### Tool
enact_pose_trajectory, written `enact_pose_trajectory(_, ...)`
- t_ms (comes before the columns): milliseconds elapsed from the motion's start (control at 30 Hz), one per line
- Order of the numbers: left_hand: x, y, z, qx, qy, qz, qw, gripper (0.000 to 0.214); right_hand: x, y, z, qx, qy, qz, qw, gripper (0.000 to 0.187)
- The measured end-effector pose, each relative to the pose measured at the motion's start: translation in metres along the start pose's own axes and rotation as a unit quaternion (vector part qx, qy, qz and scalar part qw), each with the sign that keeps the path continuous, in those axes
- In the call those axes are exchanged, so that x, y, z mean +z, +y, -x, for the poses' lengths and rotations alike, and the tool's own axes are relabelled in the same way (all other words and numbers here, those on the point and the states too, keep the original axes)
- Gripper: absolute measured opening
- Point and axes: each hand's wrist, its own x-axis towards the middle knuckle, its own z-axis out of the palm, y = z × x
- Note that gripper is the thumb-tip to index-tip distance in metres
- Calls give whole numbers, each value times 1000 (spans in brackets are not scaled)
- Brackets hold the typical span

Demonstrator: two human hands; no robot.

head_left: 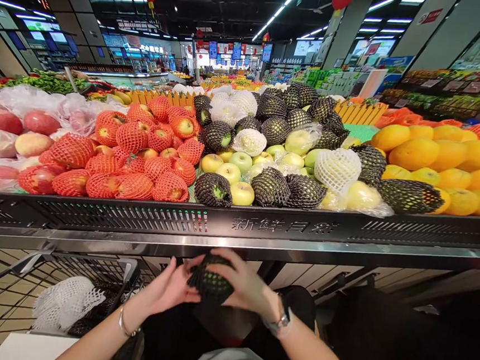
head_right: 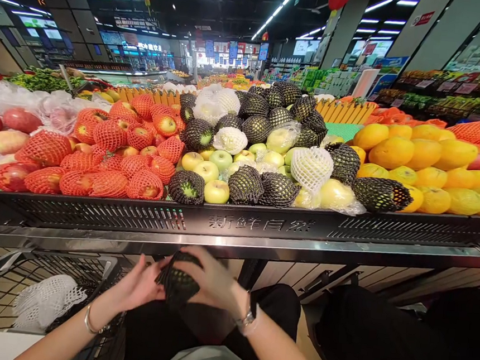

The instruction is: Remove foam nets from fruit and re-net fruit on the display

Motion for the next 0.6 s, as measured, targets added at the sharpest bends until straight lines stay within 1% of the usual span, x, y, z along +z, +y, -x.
enact_pose_trajectory(33,-4,8,0,25,-9,14,1000,89,-19,-1,-3,-33,70,32,997,61)
enact_pose_trajectory(67,-9,17,2,56,-8,7,998,85,-40,-1,-7,-60,148,71,985,61)
enact_pose_trajectory(100,-15,26,5,81,-4,-13,997,80,-62,-1,-12,-76,233,117,962,62)
enact_pose_trajectory(133,-22,35,9,100,1,-41,994,74,-85,0,-18,-93,326,168,926,66)
enact_pose_trajectory(167,-29,44,16,109,4,-74,991,68,-107,2,-26,-96,395,218,887,72)
enact_pose_trajectory(200,-36,54,24,109,5,-109,988,63,-128,6,-35,-79,432,261,860,76)
enact_pose_trajectory(233,-44,63,35,101,5,-147,984,59,-148,12,-44,-45,438,298,847,75)
enact_pose_trajectory(267,-52,72,46,84,7,-192,978,56,-165,19,-53,-3,413,330,849,71)
enact_pose_trajectory(300,-61,80,58,58,17,-248,967,52,-179,26,-61,33,372,355,857,67)
enact_pose_trajectory(333,-71,87,71,18,49,-315,948,48,-190,34,-69,68,329,373,865,67)
enact_pose_trajectory(367,-82,92,83,-33,101,-383,918,44,-197,41,-75,99,294,387,868,70)
enact_pose_trajectory(433,-107,97,105,-142,233,-482,833,36,-205,53,-84,135,248,415,865,79)
enact_pose_trajectory(467,-121,95,114,-190,293,-506,789,34,-205,57,-87,149,235,430,859,83)
enact_pose_trajectory(500,-135,92,122,-228,339,-515,753,33,-205,60,-90,162,229,446,850,85)
enact_pose_trajectory(533,-148,87,127,-260,367,-518,728,32,-204,61,-92,178,229,462,838,85)
enact_pose_trajectory(600,-171,71,133,-306,394,-524,690,27,-203,63,-95,221,239,492,807,77)
